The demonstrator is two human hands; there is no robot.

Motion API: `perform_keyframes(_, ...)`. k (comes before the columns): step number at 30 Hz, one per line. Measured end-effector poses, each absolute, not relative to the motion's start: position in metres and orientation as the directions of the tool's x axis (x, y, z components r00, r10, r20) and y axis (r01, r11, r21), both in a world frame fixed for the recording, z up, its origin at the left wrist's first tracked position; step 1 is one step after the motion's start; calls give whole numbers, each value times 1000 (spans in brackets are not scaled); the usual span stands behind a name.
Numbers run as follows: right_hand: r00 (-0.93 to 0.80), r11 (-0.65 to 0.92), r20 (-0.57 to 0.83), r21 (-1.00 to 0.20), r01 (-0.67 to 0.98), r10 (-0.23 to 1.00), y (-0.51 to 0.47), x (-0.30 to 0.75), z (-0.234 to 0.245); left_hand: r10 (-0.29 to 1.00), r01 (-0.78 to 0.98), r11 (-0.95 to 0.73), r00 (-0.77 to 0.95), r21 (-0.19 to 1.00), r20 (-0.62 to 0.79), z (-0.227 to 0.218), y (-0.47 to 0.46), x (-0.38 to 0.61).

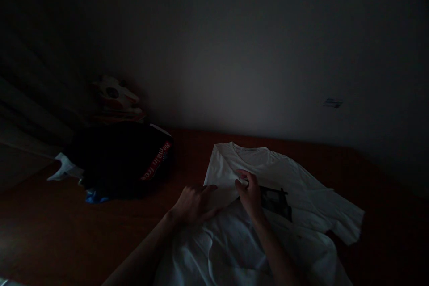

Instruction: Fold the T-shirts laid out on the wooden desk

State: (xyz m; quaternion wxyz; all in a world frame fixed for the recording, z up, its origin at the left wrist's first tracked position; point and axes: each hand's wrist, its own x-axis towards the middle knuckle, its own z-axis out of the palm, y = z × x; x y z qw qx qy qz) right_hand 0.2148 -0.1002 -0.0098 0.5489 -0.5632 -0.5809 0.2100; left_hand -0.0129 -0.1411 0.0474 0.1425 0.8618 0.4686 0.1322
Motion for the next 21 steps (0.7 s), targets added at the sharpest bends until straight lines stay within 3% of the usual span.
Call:
perform_keyframes(3, 226, 308, 441, -838, 451, 869, -99, 214, -12, 900, 745, -430, 401, 510, 173, 47, -134, -10)
perform_keyframes(5, 203, 346, 482, -812, 471, 853, -99, 212, -10, 897, 727, -441, 341, 525, 282, 44, -117, -3)
perform_keyframes(8, 155, 409, 543, -764, 499, 825, -101, 209, -7, 853, 740, -511, 374, 437, 365, 32, -79, 14)
perform_keyframes(11, 137, 421, 557, -745, 517, 819, -103, 208, -8, 830, 767, -548, 447, 333, 334, 12, -46, 31)
perform_keyframes(17, 229, 349, 545, -752, 559, 806, -102, 206, -19, 870, 866, -451, 372, 217, 325, -17, -27, 25)
perform_keyframes(21, 82, 383, 555, -666, 641, 828, -102, 207, -13, 851, 866, -470, 394, 170, 346, -15, -21, 1)
